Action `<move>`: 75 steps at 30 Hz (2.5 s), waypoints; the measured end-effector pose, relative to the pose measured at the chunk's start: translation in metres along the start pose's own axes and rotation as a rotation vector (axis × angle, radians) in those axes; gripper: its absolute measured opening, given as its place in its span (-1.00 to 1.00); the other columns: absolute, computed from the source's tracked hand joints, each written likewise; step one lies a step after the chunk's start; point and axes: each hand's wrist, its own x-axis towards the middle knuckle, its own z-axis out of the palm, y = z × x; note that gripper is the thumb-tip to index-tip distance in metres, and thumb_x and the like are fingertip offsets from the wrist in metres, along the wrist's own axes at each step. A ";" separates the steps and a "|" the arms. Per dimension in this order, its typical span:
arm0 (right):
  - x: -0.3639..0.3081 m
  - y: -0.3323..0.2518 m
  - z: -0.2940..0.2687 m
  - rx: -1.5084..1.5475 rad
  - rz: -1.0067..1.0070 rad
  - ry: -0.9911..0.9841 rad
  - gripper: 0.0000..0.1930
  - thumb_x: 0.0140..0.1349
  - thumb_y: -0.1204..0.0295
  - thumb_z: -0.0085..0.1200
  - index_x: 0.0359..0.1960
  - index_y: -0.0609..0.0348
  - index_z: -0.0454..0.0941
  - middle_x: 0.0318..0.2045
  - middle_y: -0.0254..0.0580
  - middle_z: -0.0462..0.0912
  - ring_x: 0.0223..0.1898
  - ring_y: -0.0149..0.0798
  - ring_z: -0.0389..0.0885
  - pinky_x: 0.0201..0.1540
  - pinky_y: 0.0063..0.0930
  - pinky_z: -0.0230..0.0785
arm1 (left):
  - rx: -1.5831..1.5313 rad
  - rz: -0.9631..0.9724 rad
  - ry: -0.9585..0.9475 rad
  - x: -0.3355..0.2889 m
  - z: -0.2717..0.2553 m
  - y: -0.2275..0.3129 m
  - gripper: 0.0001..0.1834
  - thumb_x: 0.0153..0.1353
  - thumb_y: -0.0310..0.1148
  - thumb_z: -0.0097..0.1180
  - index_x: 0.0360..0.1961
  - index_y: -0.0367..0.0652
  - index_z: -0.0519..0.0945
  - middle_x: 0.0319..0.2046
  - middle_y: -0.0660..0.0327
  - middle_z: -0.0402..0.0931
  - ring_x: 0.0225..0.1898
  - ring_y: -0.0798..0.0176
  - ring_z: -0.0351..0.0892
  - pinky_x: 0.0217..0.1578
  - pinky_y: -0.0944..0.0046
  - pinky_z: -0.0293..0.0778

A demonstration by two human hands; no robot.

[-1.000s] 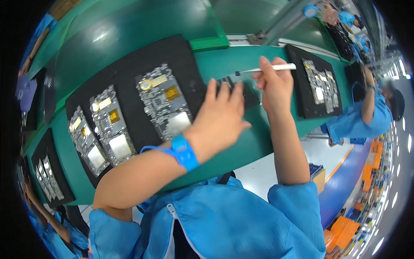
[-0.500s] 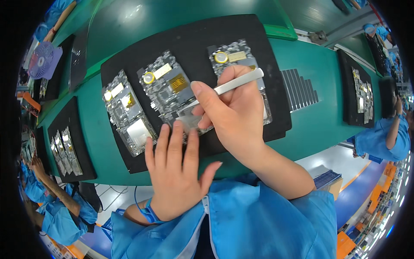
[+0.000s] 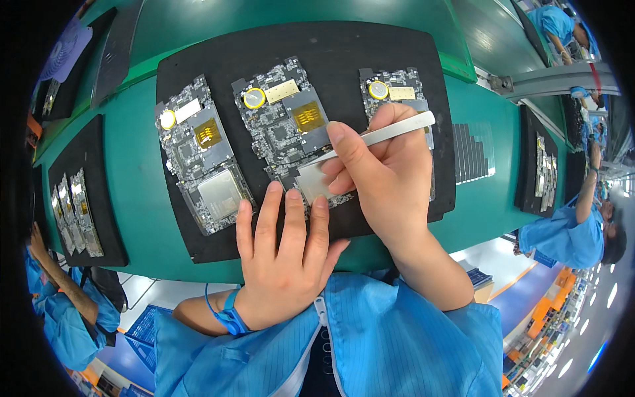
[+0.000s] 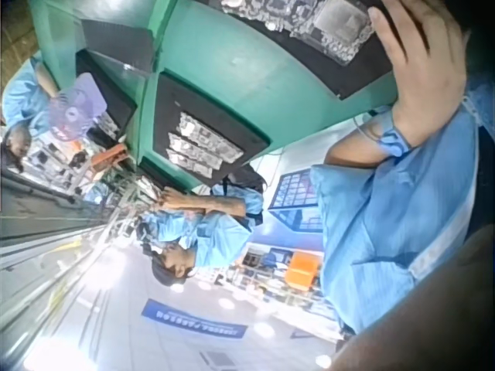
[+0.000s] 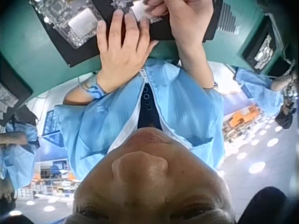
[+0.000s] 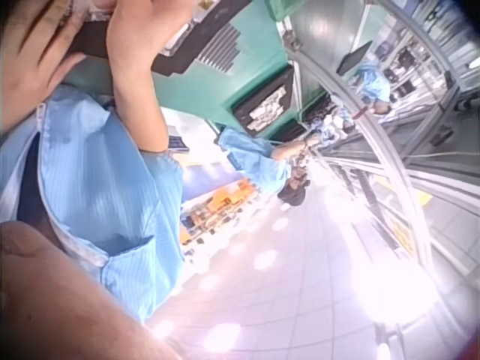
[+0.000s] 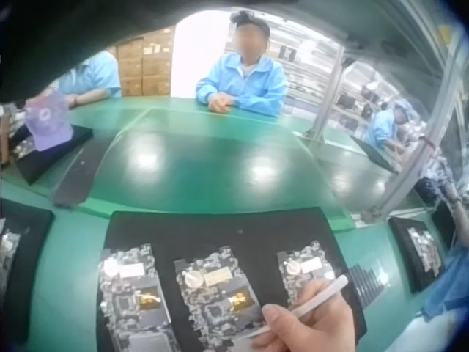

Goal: The person uses tweezers to place small rectangular components onto circuit boards arranged on a black mat. They repeatedly pick up components from a nearby tray and apply them to specific spots on the boards, then move the mat to process different sets of boards.

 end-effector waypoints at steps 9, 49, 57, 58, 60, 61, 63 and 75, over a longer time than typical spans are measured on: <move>0.003 -0.001 0.004 -0.029 0.019 -0.002 -0.69 0.17 0.52 0.15 -0.29 0.18 0.18 -0.65 -0.16 0.55 -0.70 -0.47 0.54 -0.69 -0.72 0.39 | 0.016 -0.003 0.004 0.000 0.000 0.000 -0.49 0.02 -0.06 0.19 -0.08 -0.20 0.58 -0.07 -0.04 0.42 0.10 -0.18 0.36 0.10 -0.31 0.13; -0.027 0.017 -0.007 -0.175 -0.551 -0.068 -0.74 0.15 0.62 0.11 -0.40 0.19 0.20 -0.59 -0.04 0.58 -0.66 -0.44 0.55 -0.63 -0.65 0.40 | -0.035 -0.075 -0.027 0.005 -0.005 0.004 -0.53 0.01 -0.13 0.19 -0.10 -0.21 0.55 -0.02 -0.09 0.41 0.09 -0.13 0.36 0.12 -0.31 0.06; 0.019 -0.008 -0.139 0.056 -0.345 0.357 -0.79 0.28 0.40 0.05 -0.36 0.13 0.25 -0.62 -0.14 0.54 -0.71 -0.48 0.43 -0.66 -0.69 0.20 | -0.218 0.070 -0.095 0.045 -0.017 0.022 -0.46 -0.02 -0.17 0.22 -0.06 -0.33 0.49 0.08 -0.11 0.33 0.14 -0.10 0.29 0.16 -0.19 0.08; 0.033 -0.005 -0.167 0.001 -0.292 0.358 -0.79 0.27 0.38 0.07 -0.33 0.14 0.26 -0.62 -0.14 0.55 -0.71 -0.48 0.44 -0.65 -0.70 0.20 | -0.231 0.165 -0.126 0.053 -0.012 0.030 -0.44 -0.01 -0.17 0.20 -0.03 -0.33 0.47 0.09 -0.10 0.33 0.16 -0.09 0.27 0.17 -0.17 0.07; 0.052 0.002 -0.204 -0.114 -0.204 0.362 -0.77 0.25 0.35 0.10 -0.30 0.15 0.28 -0.61 -0.16 0.56 -0.70 -0.49 0.44 -0.63 -0.71 0.20 | -0.207 0.339 -0.191 0.073 -0.001 0.051 -0.42 0.02 -0.17 0.16 0.01 -0.35 0.45 0.09 -0.09 0.32 0.19 -0.07 0.23 0.20 -0.14 0.06; 0.062 0.006 -0.213 -0.167 -0.174 0.348 -0.75 0.24 0.34 0.12 -0.30 0.15 0.28 -0.61 -0.16 0.56 -0.69 -0.49 0.45 -0.62 -0.72 0.19 | -0.158 0.406 -0.220 0.082 0.005 0.062 -0.41 0.03 -0.16 0.15 0.03 -0.35 0.45 0.10 -0.09 0.32 0.20 -0.06 0.22 0.20 -0.13 0.06; 0.074 0.013 -0.224 -0.209 -0.165 0.332 -0.69 0.21 0.31 0.15 -0.27 0.15 0.26 -0.61 -0.18 0.55 -0.70 -0.50 0.44 -0.64 -0.73 0.20 | -0.027 0.519 -0.269 0.101 0.019 0.080 -0.39 0.11 -0.11 0.06 0.07 -0.37 0.42 0.11 -0.08 0.32 0.23 -0.04 0.19 0.23 -0.11 0.04; 0.079 0.014 -0.233 -0.189 -0.116 0.217 -0.69 0.18 0.36 0.17 -0.25 0.19 0.25 -0.62 -0.18 0.54 -0.72 -0.49 0.43 -0.67 -0.70 0.22 | -0.126 0.471 -0.324 0.156 0.102 0.116 -0.34 0.15 0.07 0.02 0.05 -0.32 0.46 0.11 -0.06 0.33 0.17 -0.02 0.25 0.24 -0.17 -0.03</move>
